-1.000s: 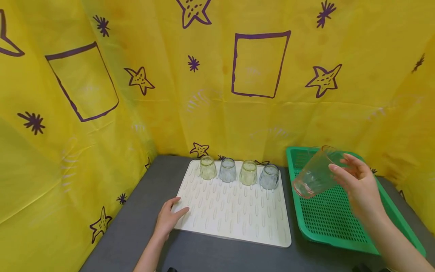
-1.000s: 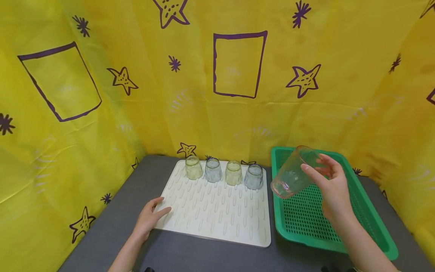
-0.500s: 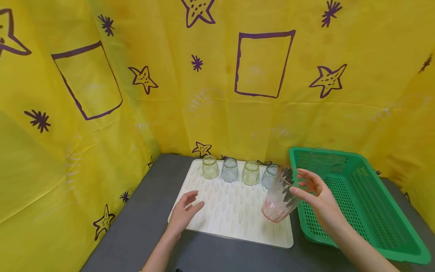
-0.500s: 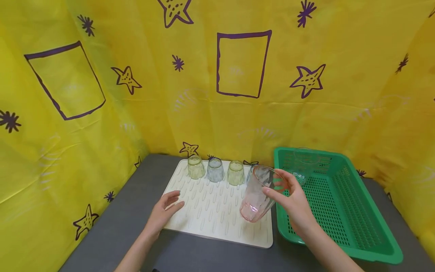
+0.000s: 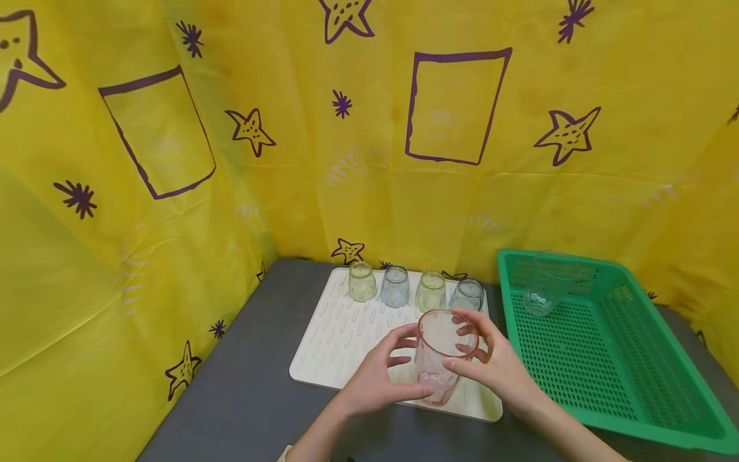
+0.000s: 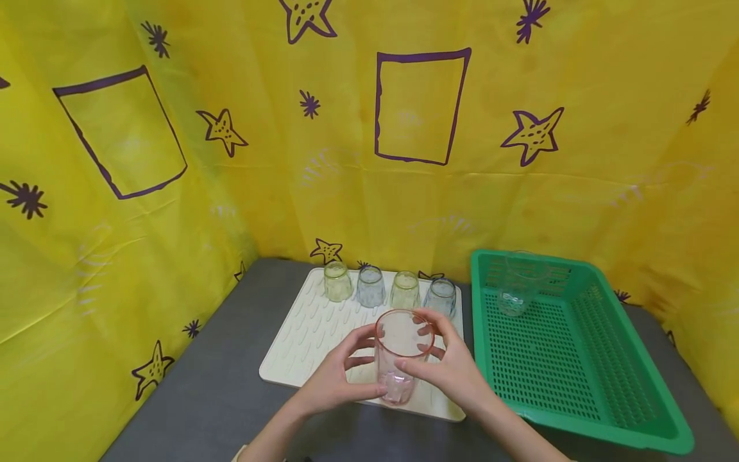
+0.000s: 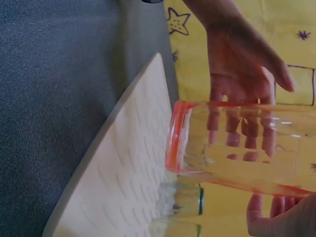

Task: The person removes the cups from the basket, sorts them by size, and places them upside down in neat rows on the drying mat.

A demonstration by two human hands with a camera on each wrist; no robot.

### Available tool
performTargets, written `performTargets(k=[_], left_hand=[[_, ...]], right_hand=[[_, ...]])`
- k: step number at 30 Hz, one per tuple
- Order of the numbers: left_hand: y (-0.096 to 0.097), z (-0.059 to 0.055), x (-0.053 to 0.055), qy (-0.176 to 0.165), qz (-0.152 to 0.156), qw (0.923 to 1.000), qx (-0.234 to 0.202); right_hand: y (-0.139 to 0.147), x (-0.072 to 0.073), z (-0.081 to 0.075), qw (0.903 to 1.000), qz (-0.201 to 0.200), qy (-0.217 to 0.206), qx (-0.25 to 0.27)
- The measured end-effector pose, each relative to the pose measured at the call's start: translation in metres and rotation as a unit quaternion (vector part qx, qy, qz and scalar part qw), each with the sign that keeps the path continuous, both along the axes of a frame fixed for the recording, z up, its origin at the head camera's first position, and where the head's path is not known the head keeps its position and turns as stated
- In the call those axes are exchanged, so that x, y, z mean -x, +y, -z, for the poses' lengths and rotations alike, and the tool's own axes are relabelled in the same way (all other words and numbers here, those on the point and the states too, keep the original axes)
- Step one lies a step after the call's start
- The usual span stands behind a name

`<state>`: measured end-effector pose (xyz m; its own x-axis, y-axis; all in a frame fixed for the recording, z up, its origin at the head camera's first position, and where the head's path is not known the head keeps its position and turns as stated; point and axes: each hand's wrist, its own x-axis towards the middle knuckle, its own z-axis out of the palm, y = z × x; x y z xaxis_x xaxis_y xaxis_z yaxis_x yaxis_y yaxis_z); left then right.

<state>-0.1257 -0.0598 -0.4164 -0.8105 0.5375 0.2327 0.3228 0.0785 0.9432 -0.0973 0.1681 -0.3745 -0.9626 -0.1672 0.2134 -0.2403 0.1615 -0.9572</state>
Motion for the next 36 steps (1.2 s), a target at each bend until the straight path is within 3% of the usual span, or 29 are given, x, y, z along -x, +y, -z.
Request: performTargets(k=[8,16,21,25,28,31,36], left_hand=[[0.008,0.0,-0.002,0.004,-0.022,0.9997,-0.003],[0.009,0.004,-0.001,0.008,-0.042,0.9991,0.004],[0.01,0.007,0.0,0.001,-0.05,0.9987,-0.01],[0.008,0.009,0.001,-0.027,-0.061,0.9967,-0.047],[0.007,0.01,0.002,-0.066,-0.048,0.9892,-0.122],[0.008,0.01,0.002,-0.106,-0.026,0.9733,-0.202],[0.011,0.01,-0.001,-0.151,-0.016,0.9516,-0.267]], right_hand=[[-0.007,0.0,0.006,0.9992,-0.004,0.007,-0.04],[-0.009,0.001,0.012,0.9987,-0.01,0.014,-0.048],[-0.007,-0.001,0.016,0.9977,-0.019,0.037,-0.054],[-0.003,-0.003,0.024,0.9946,-0.029,0.07,-0.071],[0.0,-0.003,0.034,0.9935,-0.036,0.073,-0.079],[0.0,-0.004,0.043,0.9951,-0.033,0.053,-0.076],[-0.006,-0.007,0.046,0.9984,-0.025,0.006,-0.05]])
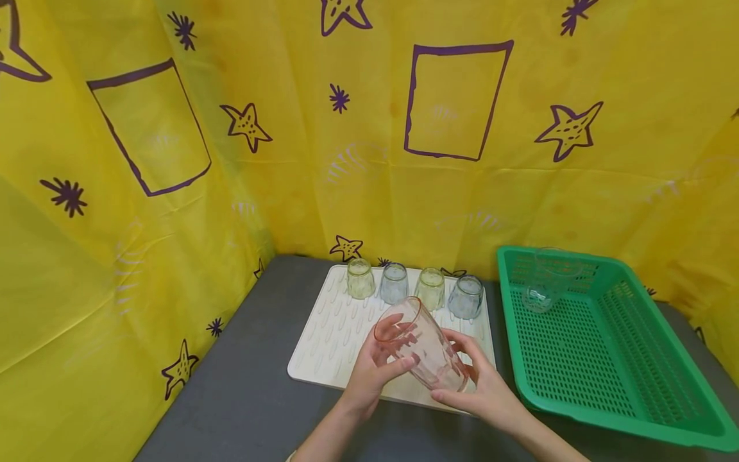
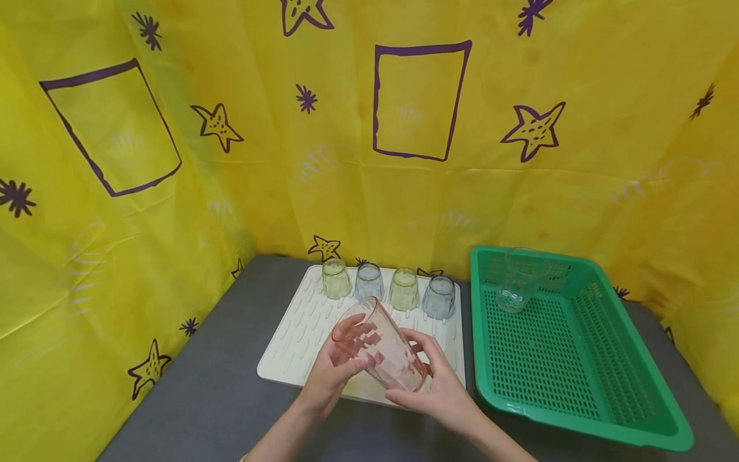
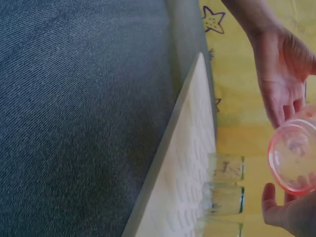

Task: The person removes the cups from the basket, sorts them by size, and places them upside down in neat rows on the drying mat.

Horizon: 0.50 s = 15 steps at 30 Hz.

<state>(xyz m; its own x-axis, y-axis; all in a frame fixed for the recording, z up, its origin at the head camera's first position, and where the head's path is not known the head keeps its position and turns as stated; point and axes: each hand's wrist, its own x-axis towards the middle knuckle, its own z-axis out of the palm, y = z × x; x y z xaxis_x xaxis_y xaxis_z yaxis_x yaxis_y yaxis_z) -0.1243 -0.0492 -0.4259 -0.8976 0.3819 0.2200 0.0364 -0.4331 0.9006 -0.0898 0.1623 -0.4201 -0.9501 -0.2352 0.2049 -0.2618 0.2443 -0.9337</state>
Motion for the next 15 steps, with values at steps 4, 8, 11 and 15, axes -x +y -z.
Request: performTargets(k=[4,8,11,15], left_hand=[[0.001,-0.001,-0.002,-0.017,0.02,0.9987,-0.043],[-0.001,0.001,-0.002,-0.022,0.042,0.9972,-0.057],[-0.006,0.003,0.0,-0.014,0.058,0.9976,-0.035],[-0.021,0.006,0.007,0.014,0.07,0.9972,0.022]], right_hand=[[-0.004,-0.002,-0.004,0.9968,-0.013,-0.05,0.061],[-0.005,-0.003,-0.005,0.9933,-0.025,-0.068,0.091],[-0.003,-0.003,-0.004,0.994,-0.03,-0.06,0.086],[0.003,-0.001,-0.002,0.9954,-0.047,-0.03,0.078]])
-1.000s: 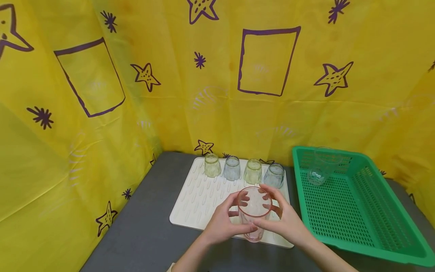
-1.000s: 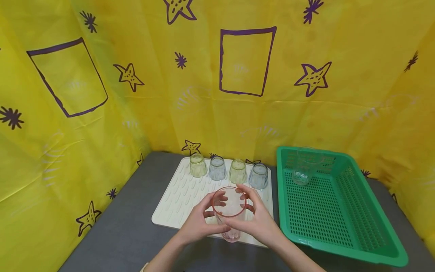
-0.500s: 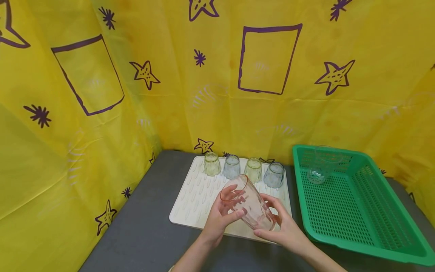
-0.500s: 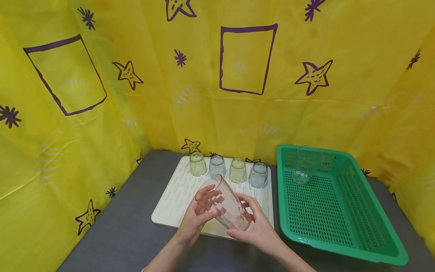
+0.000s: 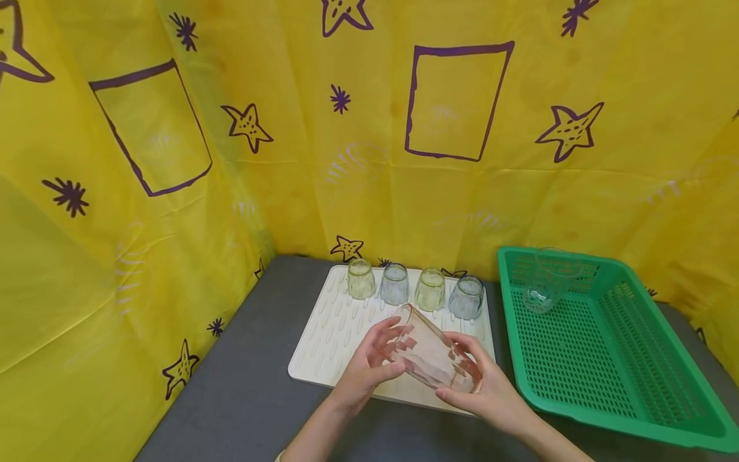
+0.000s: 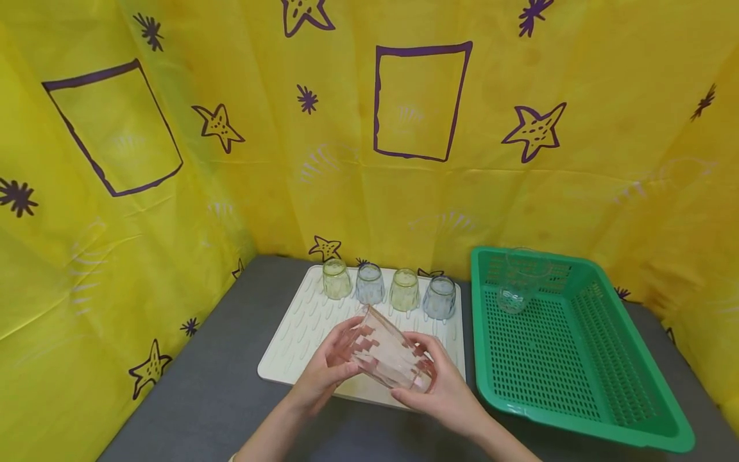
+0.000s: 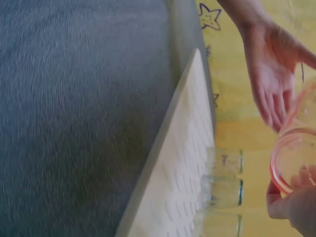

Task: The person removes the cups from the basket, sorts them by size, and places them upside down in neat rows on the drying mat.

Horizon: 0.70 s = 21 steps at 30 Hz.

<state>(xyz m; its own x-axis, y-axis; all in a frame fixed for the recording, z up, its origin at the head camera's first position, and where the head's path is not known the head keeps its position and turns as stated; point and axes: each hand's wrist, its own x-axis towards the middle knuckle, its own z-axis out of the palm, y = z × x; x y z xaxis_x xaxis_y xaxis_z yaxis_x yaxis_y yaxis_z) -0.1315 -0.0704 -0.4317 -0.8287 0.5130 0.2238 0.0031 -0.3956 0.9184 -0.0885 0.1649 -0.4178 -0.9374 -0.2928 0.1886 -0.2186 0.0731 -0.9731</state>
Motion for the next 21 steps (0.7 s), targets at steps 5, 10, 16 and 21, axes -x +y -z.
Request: performTargets(k=[5,10,16,21], left_hand=[[-0.021,-0.003,0.008,0.038,0.017,0.9973,0.061],[-0.031,-0.011,0.01,0.068,0.04,0.9876,0.136],[-0.031,-0.016,0.006,0.101,0.032,0.9737,0.202],[-0.03,-0.013,0.005,0.108,0.003,0.9747,0.196]], right_hand=[[0.009,0.004,0.0,0.9947,-0.015,0.086,-0.054],[0.017,0.006,-0.004,0.9719,-0.01,0.181,-0.15],[0.02,0.006,-0.007,0.9531,-0.023,0.222,-0.204],[0.02,0.003,-0.009,0.9544,-0.003,0.203,-0.219]])
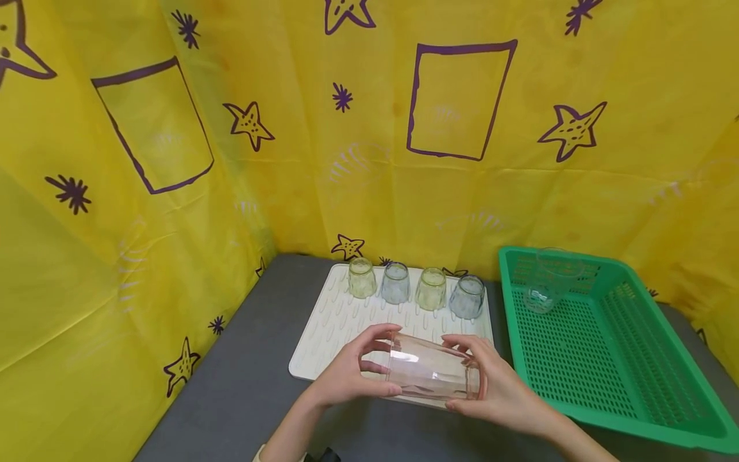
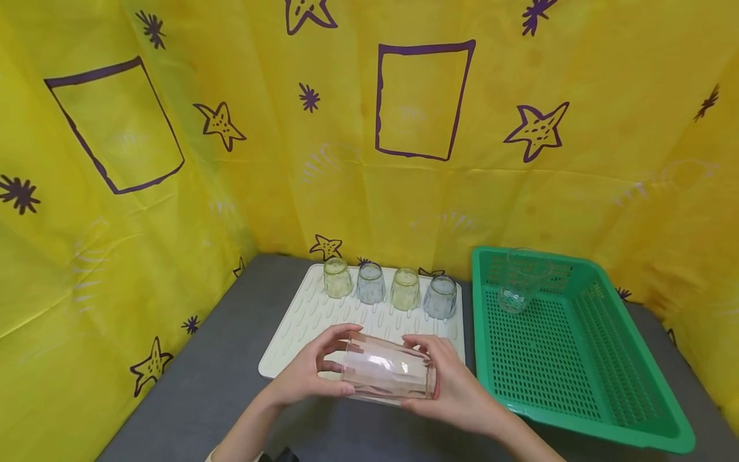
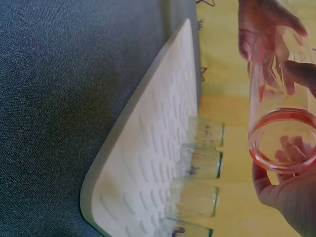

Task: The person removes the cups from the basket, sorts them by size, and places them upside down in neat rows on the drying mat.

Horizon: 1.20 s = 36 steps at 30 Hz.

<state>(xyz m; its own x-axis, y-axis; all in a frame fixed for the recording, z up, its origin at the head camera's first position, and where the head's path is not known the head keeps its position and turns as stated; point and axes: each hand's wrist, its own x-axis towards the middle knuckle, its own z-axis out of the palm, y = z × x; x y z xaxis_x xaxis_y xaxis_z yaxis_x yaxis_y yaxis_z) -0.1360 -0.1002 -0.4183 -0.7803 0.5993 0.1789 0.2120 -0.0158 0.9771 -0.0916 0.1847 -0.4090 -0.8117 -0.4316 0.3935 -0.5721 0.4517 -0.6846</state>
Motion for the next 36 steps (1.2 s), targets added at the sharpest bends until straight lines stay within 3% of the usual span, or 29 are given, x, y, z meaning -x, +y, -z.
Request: performTargets(k=[3,6,11,14,19,23,25,30,36], left_hand=[[0.0,0.002,0.0,-0.008,-0.009,0.9999,-0.01],[0.0,0.005,0.0,-0.011,-0.014,0.9996,-0.021],[0.001,0.01,0.001,-0.012,-0.021,0.9981,-0.056],[0.0,0.011,0.002,-0.009,-0.029,0.996,-0.084],[0.0,0.011,0.0,-0.011,-0.031,0.992,-0.122],[-0.001,0.011,0.0,-0.018,-0.03,0.9904,-0.134],[-0.001,0.012,0.001,-0.017,-0.029,0.9903,-0.135],[-0.005,0.014,0.002,-0.022,-0.027,0.9906,-0.133],[-0.011,0.017,0.005,-0.044,-0.027,0.989,-0.139]], right_hand=[[0.0,-0.001,0.0,0.9993,0.01,-0.03,0.017],[-0.001,-0.001,0.001,0.9945,0.0,-0.079,0.069],[0.001,0.003,0.003,0.9737,-0.007,-0.15,0.171],[0.002,0.005,0.003,0.9532,-0.026,-0.201,0.224],[0.0,0.006,0.005,0.8997,-0.058,-0.307,0.305],[-0.004,0.005,0.005,0.8709,-0.059,-0.346,0.344],[-0.005,0.005,0.005,0.8647,-0.06,-0.349,0.357],[-0.01,0.006,0.007,0.8599,-0.057,-0.339,0.377],[-0.023,0.011,0.011,0.8515,-0.008,-0.341,0.398]])
